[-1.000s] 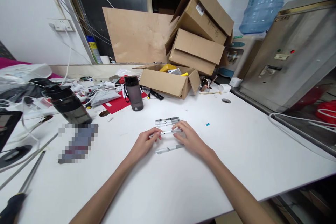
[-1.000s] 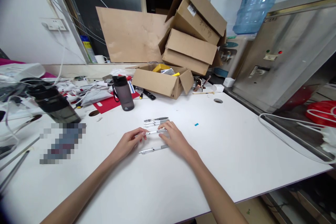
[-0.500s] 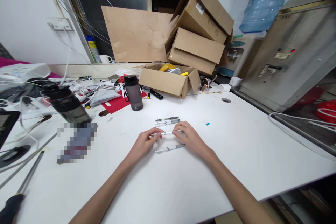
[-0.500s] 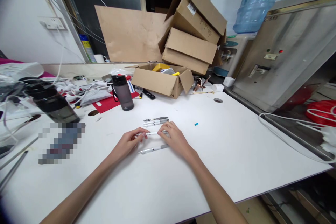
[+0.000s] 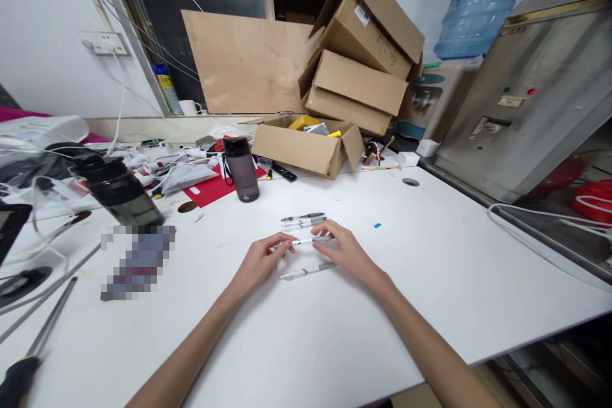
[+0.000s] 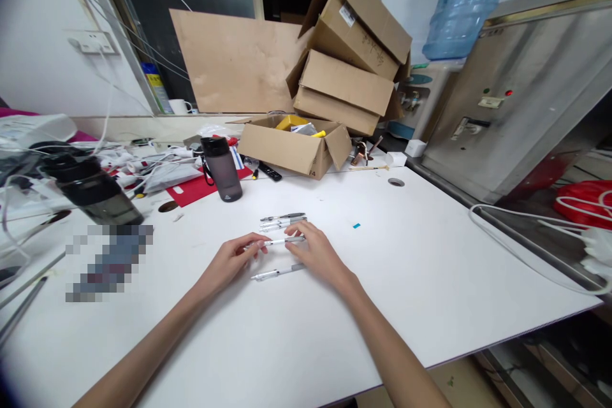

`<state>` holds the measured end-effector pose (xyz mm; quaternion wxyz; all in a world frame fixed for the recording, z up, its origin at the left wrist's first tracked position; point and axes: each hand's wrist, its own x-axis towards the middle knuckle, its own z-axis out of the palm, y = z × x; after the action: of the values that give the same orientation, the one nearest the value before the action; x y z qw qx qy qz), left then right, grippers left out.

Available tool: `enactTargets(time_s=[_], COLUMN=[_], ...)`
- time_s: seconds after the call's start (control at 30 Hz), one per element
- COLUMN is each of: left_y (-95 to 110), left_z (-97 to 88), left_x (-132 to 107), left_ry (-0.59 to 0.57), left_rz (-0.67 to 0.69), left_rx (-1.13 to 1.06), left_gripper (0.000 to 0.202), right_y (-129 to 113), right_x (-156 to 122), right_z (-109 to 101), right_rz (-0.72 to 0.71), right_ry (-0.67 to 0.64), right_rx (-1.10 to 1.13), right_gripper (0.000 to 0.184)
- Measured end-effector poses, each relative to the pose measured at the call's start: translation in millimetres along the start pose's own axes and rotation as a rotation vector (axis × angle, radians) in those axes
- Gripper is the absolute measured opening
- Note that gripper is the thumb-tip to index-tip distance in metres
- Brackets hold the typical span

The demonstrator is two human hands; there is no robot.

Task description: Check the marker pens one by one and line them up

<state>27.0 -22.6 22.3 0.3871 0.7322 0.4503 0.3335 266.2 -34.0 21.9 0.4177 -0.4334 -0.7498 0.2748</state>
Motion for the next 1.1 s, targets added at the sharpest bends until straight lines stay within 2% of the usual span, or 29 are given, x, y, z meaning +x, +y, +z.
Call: enactTargets(time_s=[0.1,0.27,0.43,0.63,0.77,0.9,1.1], left_y=[-0.6,-4.4,-6.3,-11.0,-15.1,-18.4,-23.4], left_z=[-0.1,0.2,0.8,1.5,2.7,1.6,-1.7], left_x=[0.2,1.7,3.1,4.7,7.4,9.8,10.1], left_ry=[0.002,0.009,-0.004,-0.041,-0.056,-0.030,0.020], left_rz=[-0.005,-0.017,-0.019,-0.083,-0.117,-0.138,-0.153], left_rx=[-0.005,-0.038,-0.062,-0.144,-0.221,-0.258,-0.285], left_gripper=[0.037,0.039,0.038,0.039,0.039,0.039,0.039], right_y=[-0.4,-2.1,-1.6,5.2,7.8,10.9,15.8], right_x=[0.2,0.5,0.9,5.0,6.7,7.7,10.2], right_z=[-0.2,0.0,0.4,-2.0,-3.0,-4.1,-5.1], right_rz=[0.059,-0.018,0.073,-0.005,-0.008,0.046,0.049], right_ry=[-0.035,0.019,-0.018,0.085,0.126,0.149,0.199], right_rx=[0.043,0.075,0.145,0.213,0.265,0.306,0.388], right_gripper=[0.019,0.013,0.018,0.013,0.013,0.013,0.016])
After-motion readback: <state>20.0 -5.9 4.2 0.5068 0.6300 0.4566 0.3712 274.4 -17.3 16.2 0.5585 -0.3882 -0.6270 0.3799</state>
